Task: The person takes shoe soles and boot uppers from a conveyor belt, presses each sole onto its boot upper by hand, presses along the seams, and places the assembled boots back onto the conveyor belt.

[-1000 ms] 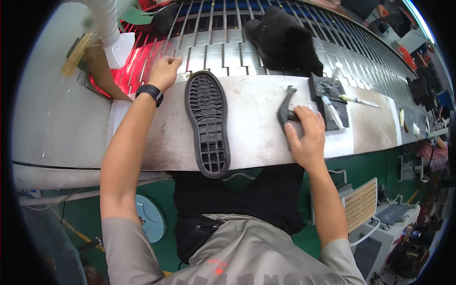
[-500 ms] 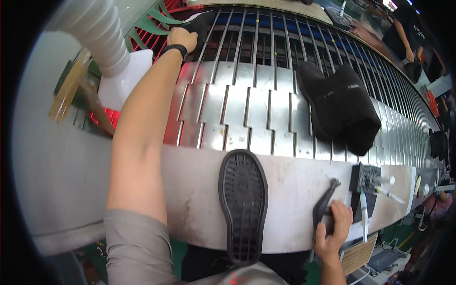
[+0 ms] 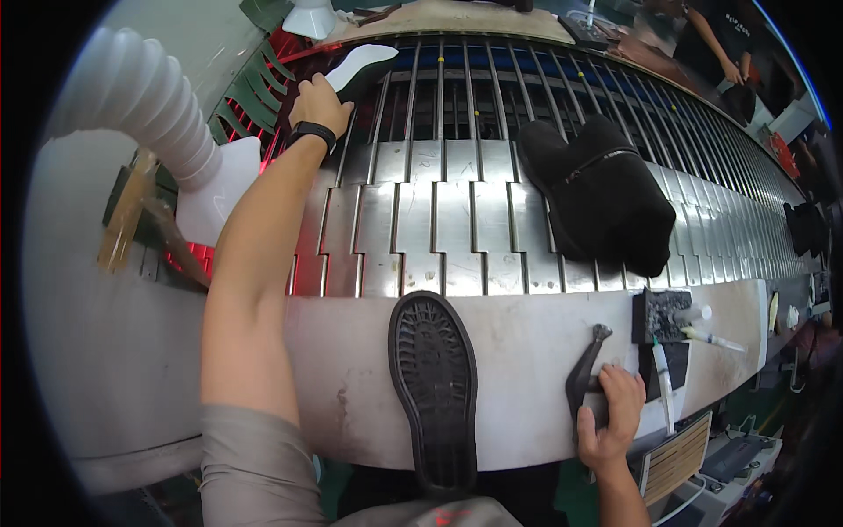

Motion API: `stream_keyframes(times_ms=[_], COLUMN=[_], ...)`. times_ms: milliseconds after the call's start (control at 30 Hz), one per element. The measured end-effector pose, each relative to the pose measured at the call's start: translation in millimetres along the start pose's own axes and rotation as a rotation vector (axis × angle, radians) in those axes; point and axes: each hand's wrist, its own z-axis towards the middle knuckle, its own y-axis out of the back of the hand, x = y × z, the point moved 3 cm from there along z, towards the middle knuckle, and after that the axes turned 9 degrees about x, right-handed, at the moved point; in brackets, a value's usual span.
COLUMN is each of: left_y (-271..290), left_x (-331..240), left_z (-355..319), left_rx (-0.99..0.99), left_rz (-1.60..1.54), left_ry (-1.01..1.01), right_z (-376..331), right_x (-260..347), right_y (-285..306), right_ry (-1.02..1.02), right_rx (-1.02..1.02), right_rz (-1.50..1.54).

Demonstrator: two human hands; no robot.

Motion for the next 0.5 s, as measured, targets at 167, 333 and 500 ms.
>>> stream_keyframes(times_ms=[167, 333, 500], left_y=[82, 210, 269], left_x=[-14, -4, 14], left_z=[-90, -212, -361], left_rx=[-0.311, -0.739, -0.386], left_rz=[-0.161, -0.569, -1.559], left_ry=[-0.269, -0.391, -0.445], right_z=[-5, -15, -68], right_x=[1, 4, 90], right_y=[-1, 2, 26], right_ry=[0.074, 0.186, 0.361], right_rx=[-0.113, -0.288, -0.155], right_rz=[0.011, 0.069, 0.350])
